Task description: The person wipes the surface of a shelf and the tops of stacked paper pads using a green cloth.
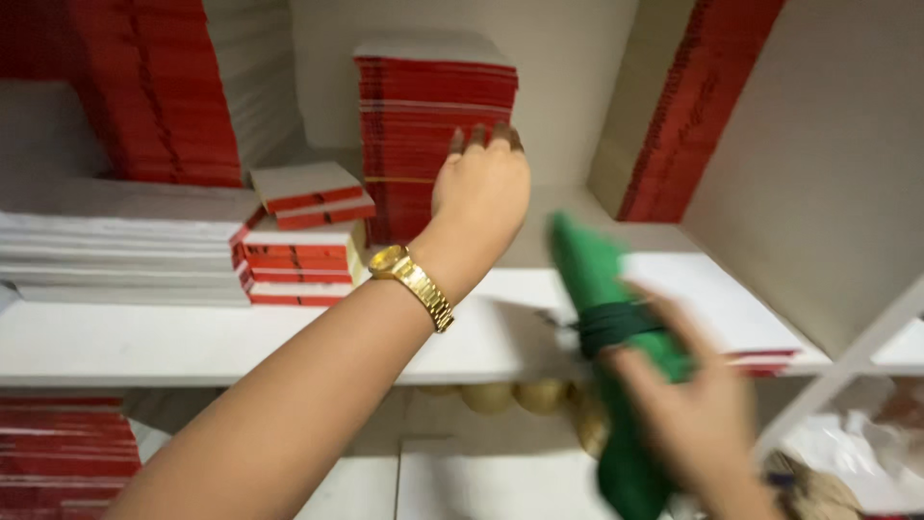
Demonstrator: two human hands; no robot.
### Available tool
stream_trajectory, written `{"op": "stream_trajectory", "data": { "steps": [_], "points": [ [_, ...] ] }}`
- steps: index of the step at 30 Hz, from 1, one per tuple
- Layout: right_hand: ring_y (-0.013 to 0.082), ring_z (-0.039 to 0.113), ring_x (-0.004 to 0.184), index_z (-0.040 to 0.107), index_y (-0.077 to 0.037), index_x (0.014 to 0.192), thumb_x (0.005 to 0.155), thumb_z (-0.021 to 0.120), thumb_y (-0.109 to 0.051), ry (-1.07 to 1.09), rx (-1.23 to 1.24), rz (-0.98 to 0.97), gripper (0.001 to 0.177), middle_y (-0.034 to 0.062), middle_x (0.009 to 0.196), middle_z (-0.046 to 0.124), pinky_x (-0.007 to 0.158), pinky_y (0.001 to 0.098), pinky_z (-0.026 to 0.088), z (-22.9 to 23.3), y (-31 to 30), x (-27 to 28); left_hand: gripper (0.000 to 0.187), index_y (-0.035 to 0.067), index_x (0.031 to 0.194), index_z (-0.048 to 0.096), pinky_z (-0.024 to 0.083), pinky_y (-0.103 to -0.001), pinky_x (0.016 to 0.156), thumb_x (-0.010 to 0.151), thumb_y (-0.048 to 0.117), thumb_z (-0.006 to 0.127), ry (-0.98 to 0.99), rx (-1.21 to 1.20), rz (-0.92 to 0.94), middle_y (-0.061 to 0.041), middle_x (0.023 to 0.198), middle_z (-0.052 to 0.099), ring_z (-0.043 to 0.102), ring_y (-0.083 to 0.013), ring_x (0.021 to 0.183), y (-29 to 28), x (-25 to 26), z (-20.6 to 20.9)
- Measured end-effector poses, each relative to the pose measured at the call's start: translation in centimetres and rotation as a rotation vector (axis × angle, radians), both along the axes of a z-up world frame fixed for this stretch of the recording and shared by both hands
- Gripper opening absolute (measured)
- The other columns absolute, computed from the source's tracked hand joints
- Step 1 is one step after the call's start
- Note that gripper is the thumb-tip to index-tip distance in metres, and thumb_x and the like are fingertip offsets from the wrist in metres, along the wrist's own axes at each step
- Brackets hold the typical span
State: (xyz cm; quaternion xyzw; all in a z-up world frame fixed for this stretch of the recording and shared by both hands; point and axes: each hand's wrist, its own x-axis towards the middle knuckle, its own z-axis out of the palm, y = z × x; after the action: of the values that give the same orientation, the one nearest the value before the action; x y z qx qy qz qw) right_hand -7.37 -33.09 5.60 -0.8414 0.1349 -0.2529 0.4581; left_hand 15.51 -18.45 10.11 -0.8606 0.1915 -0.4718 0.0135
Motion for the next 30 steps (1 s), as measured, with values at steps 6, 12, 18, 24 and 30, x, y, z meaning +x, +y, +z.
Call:
{"op": "stream_trajectory", "data": {
  "steps": [6,12,18,24,30],
  "points": [
    [0.0201,0.061,0.096,0.073,-0.014,0.143,0.084,0.072,-0.018,-0.382,-0.287,-0.277,0.059,0.0120,0.112,0.067,0.077,0.0341,0.049,1.1,-11.2,-1.4,0.052,0.011,0.110,0.074,0.052,-0.050,0.090,0.094,0.059,0.062,0.447,0.217,-0.469,-0.013,0.116,0.070,0.067,-0.0328,0.108,-7.2,-9.6,-4.4],
    [0.0294,0.064,0.103,0.073,-0.015,0.137,0.081,0.069,-0.028,-0.254,-0.411,-0.258,0.057,0.0129,0.116,0.073,0.090,0.0419,0.047,-0.9,-10.7,-3.2,0.058,0.009,0.150,0.046,0.043,-0.053,0.111,0.096,0.029,0.049,0.172,0.065,-0.372,-0.008,0.139,0.059,0.051,-0.0277,0.136,-11.7,-15.6,-12.4],
    [0.0334,0.065,0.103,0.074,-0.011,0.141,0.083,0.071,-0.025,-0.319,-0.502,-0.195,0.060,0.0189,0.119,0.073,0.088,0.0435,0.048,-2.8,-11.3,-3.9,0.036,0.014,0.123,0.066,0.054,-0.036,0.082,0.087,0.012,0.062,-0.021,0.044,-0.465,0.002,0.102,0.070,0.070,-0.0185,0.095,-7.5,-15.9,-11.6],
    [0.0336,0.065,0.098,0.075,-0.007,0.146,0.088,0.073,-0.023,-0.381,-0.528,-0.184,0.060,0.0216,0.116,0.072,0.081,0.0447,0.051,-1.6,-9.7,-4.7,0.076,0.022,0.147,0.054,0.058,-0.052,0.080,0.080,-0.014,0.045,0.580,0.024,-0.635,-0.011,0.127,0.073,0.072,-0.0382,0.103,-4.6,-15.2,-8.4],
    [0.0345,0.058,0.106,0.065,-0.003,0.151,0.094,0.068,-0.010,-0.454,-0.426,-0.102,0.057,0.0242,0.129,0.057,0.083,0.0429,0.050,-1.3,-9.0,-5.4,0.035,0.013,0.119,0.065,0.043,-0.034,0.102,0.104,0.022,0.034,0.658,-0.721,-0.901,-0.004,0.122,0.065,0.062,-0.0216,0.115,1.0,-16.5,-7.7]
  ]
}}
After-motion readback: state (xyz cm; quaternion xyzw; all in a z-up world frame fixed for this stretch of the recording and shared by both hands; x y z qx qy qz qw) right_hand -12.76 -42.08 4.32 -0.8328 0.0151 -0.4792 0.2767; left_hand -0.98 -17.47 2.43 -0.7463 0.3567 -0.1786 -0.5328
